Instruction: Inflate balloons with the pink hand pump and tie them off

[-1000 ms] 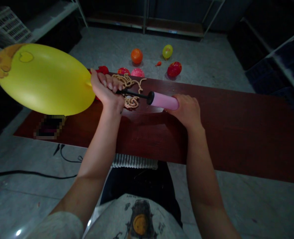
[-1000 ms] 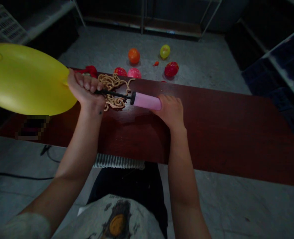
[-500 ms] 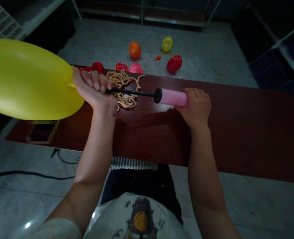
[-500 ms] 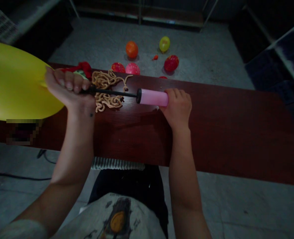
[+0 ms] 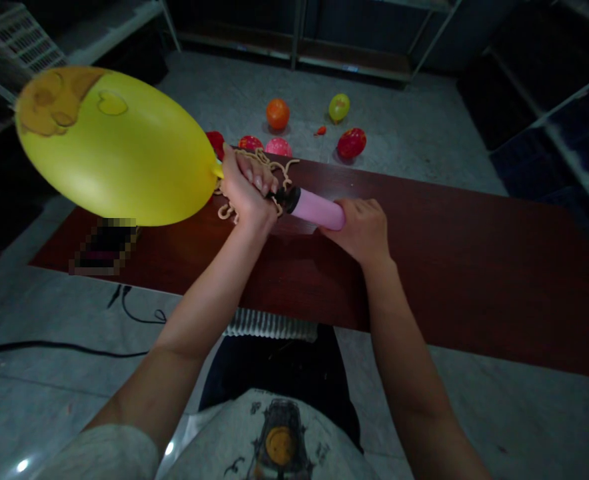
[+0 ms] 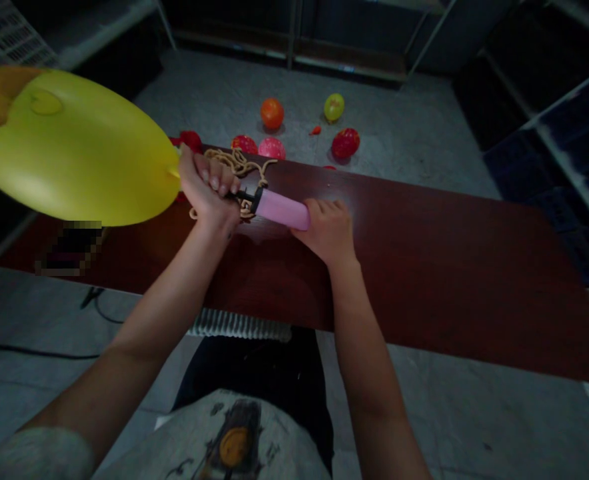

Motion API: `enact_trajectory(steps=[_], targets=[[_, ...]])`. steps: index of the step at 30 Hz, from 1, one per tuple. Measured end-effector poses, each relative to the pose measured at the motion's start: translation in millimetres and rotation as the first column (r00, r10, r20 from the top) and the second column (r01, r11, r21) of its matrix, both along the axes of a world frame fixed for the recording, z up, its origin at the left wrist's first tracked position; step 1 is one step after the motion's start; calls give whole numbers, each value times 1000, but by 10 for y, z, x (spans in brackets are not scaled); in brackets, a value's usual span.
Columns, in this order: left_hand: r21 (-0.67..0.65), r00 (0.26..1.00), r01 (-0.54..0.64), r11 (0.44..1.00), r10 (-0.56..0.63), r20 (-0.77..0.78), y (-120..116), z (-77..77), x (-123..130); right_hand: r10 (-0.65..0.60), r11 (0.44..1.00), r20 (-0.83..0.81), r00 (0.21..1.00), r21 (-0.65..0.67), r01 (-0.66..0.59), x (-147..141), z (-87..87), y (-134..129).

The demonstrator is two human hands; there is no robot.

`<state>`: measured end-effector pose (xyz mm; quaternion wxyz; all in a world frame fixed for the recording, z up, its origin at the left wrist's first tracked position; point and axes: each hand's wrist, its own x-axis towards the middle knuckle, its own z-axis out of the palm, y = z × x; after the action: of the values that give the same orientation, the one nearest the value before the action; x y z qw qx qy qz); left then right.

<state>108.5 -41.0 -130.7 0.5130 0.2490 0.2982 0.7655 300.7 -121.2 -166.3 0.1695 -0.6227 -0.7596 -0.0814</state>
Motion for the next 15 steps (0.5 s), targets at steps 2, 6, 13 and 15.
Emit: enact_trajectory(steps=[2,6,13,15], targets=[[-17,1000,20,1000,-20,-4,-6,-26,57,28,1000,-6,1000,-10,-28,-61,-25,6],[-38,1000,29,999,-29,1,9,-22,74,44,999,-20,999,-1,-44,-111,-30,7],[-48,999,16,999,-13,47,110,-50,-53,71,997,-42,997,-5,-71,-140,42,-11],[-27,999,31,999,-30,18,120,-69,-91,75,997,-43,996,-12,-76,-125,52,-15]])
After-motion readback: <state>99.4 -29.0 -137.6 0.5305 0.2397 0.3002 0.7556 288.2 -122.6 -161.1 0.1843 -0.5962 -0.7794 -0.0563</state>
